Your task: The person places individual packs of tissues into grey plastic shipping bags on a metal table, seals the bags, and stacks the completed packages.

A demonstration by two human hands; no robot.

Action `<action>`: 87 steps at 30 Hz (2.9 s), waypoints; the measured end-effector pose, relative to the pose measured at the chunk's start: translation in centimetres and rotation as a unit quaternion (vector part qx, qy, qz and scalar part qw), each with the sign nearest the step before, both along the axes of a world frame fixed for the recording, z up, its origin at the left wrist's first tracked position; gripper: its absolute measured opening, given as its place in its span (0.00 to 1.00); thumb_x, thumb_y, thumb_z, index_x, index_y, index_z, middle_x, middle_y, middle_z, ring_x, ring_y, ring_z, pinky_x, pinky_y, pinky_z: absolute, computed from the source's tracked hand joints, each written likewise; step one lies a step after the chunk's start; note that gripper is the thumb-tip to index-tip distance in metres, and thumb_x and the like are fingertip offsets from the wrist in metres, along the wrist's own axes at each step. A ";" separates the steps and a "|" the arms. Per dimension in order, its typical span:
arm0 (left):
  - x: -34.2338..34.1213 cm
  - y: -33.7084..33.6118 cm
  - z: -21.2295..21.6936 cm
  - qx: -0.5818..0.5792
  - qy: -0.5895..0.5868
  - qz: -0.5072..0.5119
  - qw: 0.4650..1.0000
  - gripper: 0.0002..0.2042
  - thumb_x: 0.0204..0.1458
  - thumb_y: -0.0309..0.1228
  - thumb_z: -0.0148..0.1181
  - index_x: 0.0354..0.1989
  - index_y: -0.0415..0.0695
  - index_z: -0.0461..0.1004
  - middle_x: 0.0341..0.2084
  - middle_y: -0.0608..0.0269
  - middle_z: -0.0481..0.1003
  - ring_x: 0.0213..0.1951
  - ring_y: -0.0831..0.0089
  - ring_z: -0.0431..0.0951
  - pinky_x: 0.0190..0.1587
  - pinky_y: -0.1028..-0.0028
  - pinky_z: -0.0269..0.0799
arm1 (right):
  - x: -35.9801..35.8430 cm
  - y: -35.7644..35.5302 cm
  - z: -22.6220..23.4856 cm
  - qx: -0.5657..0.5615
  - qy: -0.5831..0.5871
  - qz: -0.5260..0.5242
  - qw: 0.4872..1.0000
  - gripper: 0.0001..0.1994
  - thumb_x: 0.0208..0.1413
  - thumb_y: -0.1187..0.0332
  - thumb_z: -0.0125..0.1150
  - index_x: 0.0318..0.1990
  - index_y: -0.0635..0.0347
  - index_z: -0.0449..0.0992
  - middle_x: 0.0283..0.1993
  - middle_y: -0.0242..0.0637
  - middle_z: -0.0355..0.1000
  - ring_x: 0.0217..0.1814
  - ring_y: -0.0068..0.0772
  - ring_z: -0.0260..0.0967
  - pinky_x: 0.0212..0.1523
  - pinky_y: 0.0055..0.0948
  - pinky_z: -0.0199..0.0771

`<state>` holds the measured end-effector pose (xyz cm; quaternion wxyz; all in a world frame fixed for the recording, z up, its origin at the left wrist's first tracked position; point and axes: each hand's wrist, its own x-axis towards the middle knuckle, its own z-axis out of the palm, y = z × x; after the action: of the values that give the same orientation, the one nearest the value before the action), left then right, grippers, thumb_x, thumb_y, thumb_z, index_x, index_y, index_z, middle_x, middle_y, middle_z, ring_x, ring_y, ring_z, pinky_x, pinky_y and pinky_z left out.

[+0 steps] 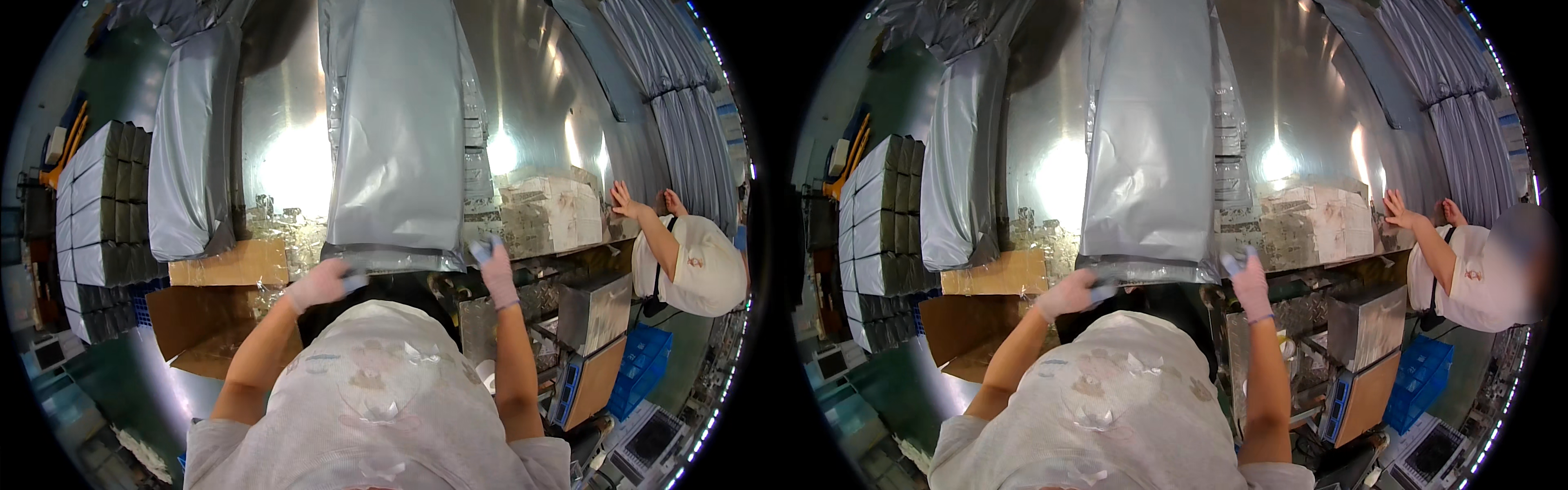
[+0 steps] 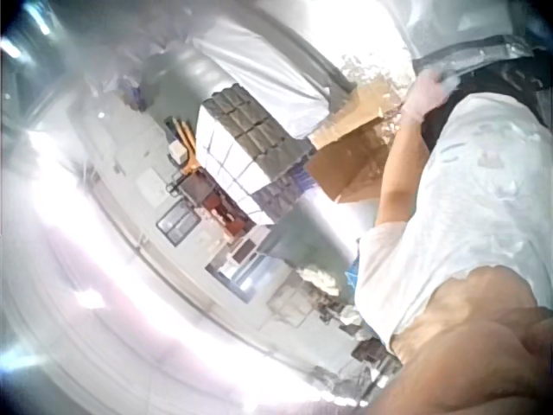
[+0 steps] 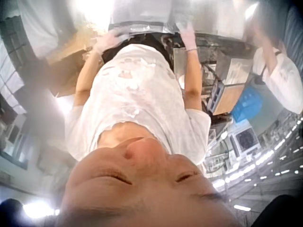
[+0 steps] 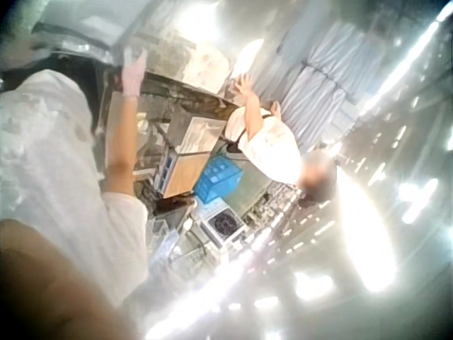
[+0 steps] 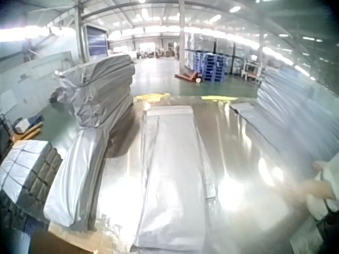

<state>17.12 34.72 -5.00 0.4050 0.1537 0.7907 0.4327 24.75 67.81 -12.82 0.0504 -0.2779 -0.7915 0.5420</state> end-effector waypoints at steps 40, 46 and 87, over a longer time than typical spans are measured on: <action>9.3 -17.4 -1.0 -0.514 0.106 0.203 0.826 0.16 0.44 0.33 0.58 0.43 0.45 0.71 0.41 0.50 0.73 0.40 0.56 0.74 0.40 0.61 0.70 | -0.9 2.0 -7.5 0.061 -0.098 0.278 0.954 0.07 0.51 0.81 0.43 0.34 0.60 0.66 0.30 0.31 0.66 0.32 0.25 0.65 0.33 0.25 0.67; 2.4 -5.3 -0.6 0.036 -0.164 0.411 0.896 0.22 0.54 0.47 0.51 0.50 0.43 0.66 0.27 0.62 0.74 0.21 0.76 0.73 0.21 0.79 0.66 | -0.1 1.5 -8.6 -0.043 -0.057 0.217 0.974 0.10 0.55 0.78 0.38 0.25 0.55 0.63 0.19 0.26 0.56 0.20 0.21 0.53 0.22 0.23 0.60; -5.0 8.0 -0.3 -0.242 0.556 -0.132 0.784 0.32 0.43 0.40 0.59 0.60 0.53 0.57 0.57 0.53 0.60 0.57 0.58 0.61 0.62 0.57 0.49 | -4.1 -0.8 -2.1 -0.736 -0.037 -0.174 0.653 0.10 0.52 0.60 0.57 0.33 0.55 0.73 0.33 0.32 0.72 0.35 0.32 0.67 0.40 0.36 0.70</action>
<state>12.08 42.73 -5.35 -0.0276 0.3675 0.9296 0.0085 20.67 67.02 -14.89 -0.1068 -0.3766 -0.0711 0.9175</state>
